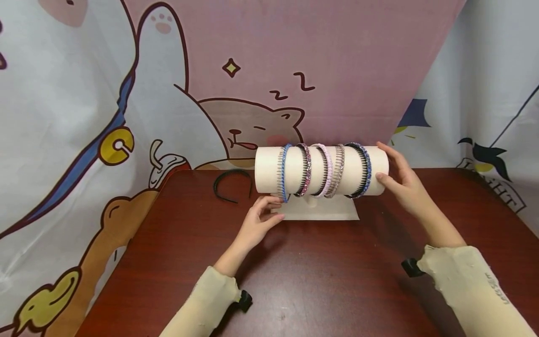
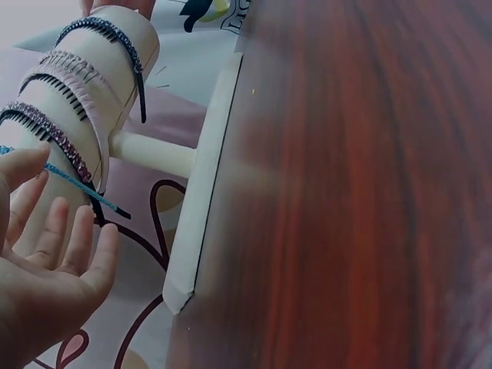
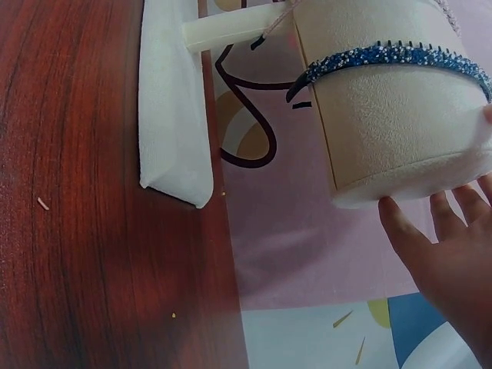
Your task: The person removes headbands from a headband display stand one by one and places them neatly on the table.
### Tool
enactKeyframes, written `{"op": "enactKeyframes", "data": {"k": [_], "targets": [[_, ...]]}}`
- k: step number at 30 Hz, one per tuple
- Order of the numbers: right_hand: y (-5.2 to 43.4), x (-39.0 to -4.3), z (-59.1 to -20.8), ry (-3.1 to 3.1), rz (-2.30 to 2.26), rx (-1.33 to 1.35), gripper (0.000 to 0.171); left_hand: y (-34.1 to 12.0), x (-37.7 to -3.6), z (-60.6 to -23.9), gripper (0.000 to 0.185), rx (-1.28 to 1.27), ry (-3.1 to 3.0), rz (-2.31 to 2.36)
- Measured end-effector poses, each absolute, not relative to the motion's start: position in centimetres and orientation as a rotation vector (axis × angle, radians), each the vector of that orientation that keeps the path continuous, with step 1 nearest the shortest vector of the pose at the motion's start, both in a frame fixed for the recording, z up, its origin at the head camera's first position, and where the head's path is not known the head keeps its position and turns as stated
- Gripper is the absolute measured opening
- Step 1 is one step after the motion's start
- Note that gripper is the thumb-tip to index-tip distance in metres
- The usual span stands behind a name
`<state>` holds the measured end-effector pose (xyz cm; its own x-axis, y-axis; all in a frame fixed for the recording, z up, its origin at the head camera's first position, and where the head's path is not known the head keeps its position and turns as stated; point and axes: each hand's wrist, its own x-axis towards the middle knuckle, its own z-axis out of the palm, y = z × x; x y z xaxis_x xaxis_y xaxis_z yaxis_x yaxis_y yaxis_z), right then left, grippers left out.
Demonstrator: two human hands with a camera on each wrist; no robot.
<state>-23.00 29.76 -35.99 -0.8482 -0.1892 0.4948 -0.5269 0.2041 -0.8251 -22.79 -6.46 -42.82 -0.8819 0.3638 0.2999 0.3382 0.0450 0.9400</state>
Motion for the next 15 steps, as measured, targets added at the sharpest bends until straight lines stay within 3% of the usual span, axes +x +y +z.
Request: {"op": "enactKeyframes", "data": {"k": [15], "targets": [[29.8, -23.1, -36.0, -2.213, 1.662, 0.659, 0.065, -5.0, -22.2, -42.2, 0.022, 0.743, 2.221, 2.159]]}}
